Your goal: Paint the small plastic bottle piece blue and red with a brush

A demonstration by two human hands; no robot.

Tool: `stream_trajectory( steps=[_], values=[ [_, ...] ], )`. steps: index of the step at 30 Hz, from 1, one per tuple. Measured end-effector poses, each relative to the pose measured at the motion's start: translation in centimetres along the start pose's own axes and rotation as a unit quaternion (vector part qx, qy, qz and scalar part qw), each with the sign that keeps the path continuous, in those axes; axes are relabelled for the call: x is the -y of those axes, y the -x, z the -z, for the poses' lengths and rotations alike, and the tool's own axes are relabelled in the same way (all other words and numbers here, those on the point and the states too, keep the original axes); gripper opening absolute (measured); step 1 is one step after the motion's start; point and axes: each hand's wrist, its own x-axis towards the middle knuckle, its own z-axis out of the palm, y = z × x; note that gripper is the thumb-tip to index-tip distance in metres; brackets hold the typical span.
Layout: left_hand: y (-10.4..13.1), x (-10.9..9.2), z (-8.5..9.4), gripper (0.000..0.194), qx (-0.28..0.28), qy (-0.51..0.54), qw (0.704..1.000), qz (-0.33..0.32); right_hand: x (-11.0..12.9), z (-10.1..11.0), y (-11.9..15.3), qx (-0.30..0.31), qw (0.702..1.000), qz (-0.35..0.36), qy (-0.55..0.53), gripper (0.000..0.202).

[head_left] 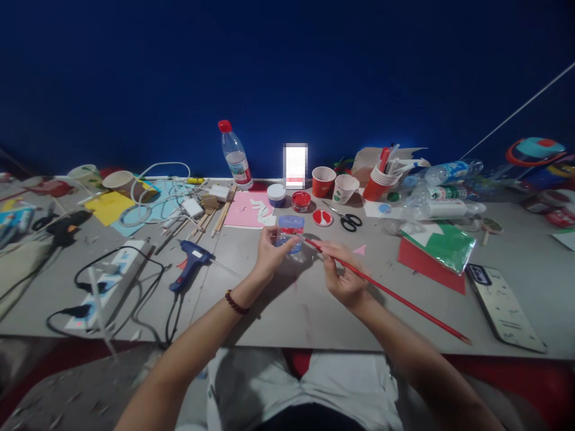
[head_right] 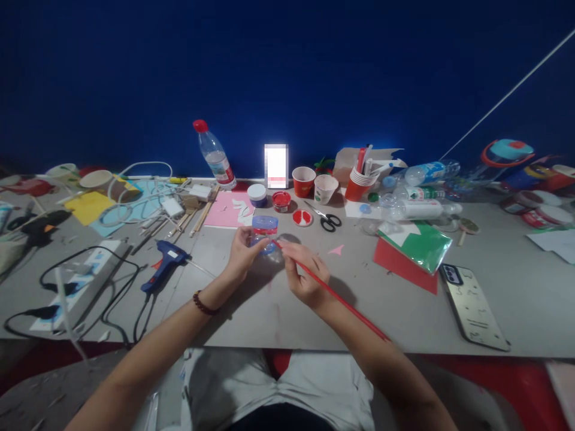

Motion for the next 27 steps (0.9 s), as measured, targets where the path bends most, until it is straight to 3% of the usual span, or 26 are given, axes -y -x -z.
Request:
stream_trajectory(
  steps=[6, 14, 22, 27],
  values=[
    [-0.9, -0.7, 0.3, 0.045, 0.105, 0.124, 0.984, 0.067, -0.7, 0.6, 0.0, -0.020, 1.000, -0.007, -0.008, 0.033],
    [-1.5, -1.4, 0.5, 0.049, 0.167, 0.193, 0.963, 0.083, -1.9, 1.1, 0.7, -0.123, 0.985, -0.094, -0.077, 0.020],
    [-1.6, -1.6, 0.3, 0.034, 0.119, 0.194, 0.963, 0.146, -2.4, 1.0, 1.0, -0.113, 0.986, -0.099, -0.068, 0.021],
    [-1.8, -1.9, 0.5, 0.037, 0.088, 0.216, 0.954, 0.187, -2.5, 1.0, 1.2, -0.093, 0.989, -0.096, -0.067, 0.022]
  ],
)
